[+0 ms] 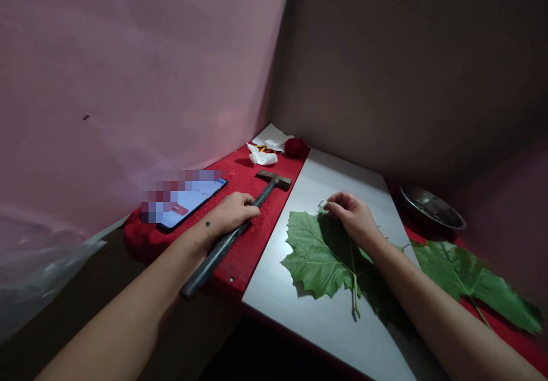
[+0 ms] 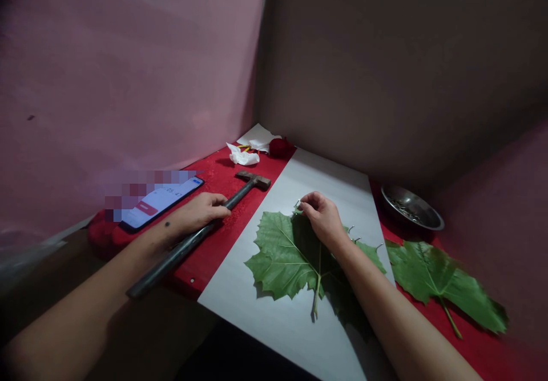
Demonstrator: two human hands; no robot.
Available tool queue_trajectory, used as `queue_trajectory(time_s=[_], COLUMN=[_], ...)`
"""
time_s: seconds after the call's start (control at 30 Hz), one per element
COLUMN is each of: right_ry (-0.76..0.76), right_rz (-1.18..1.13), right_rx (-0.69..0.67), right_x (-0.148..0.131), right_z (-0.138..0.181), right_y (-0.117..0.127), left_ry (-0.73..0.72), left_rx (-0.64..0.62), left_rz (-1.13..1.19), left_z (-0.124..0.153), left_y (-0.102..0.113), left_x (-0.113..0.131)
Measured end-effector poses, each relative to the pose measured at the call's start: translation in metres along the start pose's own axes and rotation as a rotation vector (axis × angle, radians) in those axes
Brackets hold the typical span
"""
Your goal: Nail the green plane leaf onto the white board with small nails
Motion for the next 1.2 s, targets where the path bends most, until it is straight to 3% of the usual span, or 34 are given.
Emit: queue_trajectory(time_s=[0.33, 0.63, 1.2], right_ry=[-0.016, 0.027, 0.01], right_rz=[0.093, 0.045, 0.06], right_rx=[-0.034, 0.013, -0.035], right_x=[0.008, 0.012, 0.017], right_z=[-0.006, -0.004, -0.003], right_y=[-0.005, -0.004, -0.005], left_ry=[0.012, 0.01, 0.014], left_rx=[0.007, 0.019, 0.034], left_rz=[-0.022, -0.047, -0.048], left_z=[0.0, 0.001, 0.001], left_y=[0.0, 0.0, 0.0], left_x=[0.001, 0.002, 0.002])
Point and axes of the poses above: each hand's wrist, its own z-axis away from the middle knuckle, its own y-axis out of the back of the hand, x = y × z, the point moved 1 cm from there along -z, towards the middle knuckle, and after that the axes turned 4 degrees about -z, right-handed, at the moved point
